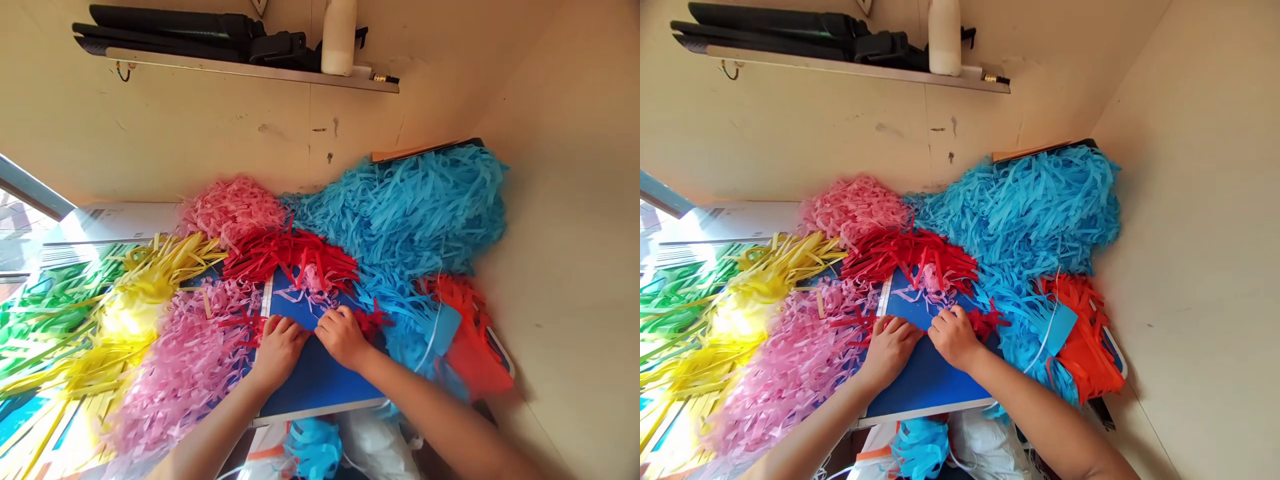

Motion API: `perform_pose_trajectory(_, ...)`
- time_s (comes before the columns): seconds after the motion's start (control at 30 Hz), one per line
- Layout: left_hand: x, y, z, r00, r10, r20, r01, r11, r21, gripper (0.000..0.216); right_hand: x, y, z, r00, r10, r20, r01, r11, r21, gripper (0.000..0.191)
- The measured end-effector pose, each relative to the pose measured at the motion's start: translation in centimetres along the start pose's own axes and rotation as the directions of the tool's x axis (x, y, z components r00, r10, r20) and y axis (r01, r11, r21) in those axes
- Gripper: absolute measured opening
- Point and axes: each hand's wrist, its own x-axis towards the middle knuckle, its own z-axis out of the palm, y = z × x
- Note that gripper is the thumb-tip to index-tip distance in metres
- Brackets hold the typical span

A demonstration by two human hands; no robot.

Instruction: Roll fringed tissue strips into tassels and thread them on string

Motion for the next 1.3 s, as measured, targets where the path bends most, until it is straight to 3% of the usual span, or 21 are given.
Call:
perform_pose_trajectory(0.13,-1.3,-0.5,0.4,1.0,-0.019,-0.02,0.019,0.999,-0.036,0.025,-2.0,0.7,0.8,0.998,0.042,-0.05,-0.039,0.997,0.066,0.02)
perform_pose_trajectory(0.3,-1.8,-1.8,0.5,0.984,-0.178,0.005,0.175,0.965,-0.195,0.025,-2.9,2.0,0.8,0.962,0.271,-0.044,-0.245,0.919,0.308,0.012)
perform_pose_trajectory(0.5,-2.0,-2.3,0.2,0.986,-0.162,0.047,0.168,0.944,-0.283,0.024,-3.2,2.9,0.4,0.968,0.252,-0.012,-0.227,0.893,0.389,0.011)
perform_pose_trajectory(0.63,-2.1,-2.4,-0.1,0.979,-0.187,0.085,0.205,0.926,-0.318,0.023,-3.3,3.1,0.2,0.947,0.321,0.013,-0.29,0.837,0.464,0.015)
perform_pose_trajectory(0.9,-1.6,-2.2,-0.6,0.992,-0.116,0.048,0.122,0.977,-0.176,0.026,-2.6,2.9,-0.1,0.927,0.362,0.096,-0.371,0.853,0.366,0.012)
perform_pose_trajectory(1.3,-0.7,-1.9,-0.3,0.947,-0.3,0.112,0.317,0.927,-0.2,0.018,-1.6,2.8,-0.6,0.891,0.417,0.179,-0.454,0.829,0.327,0.017)
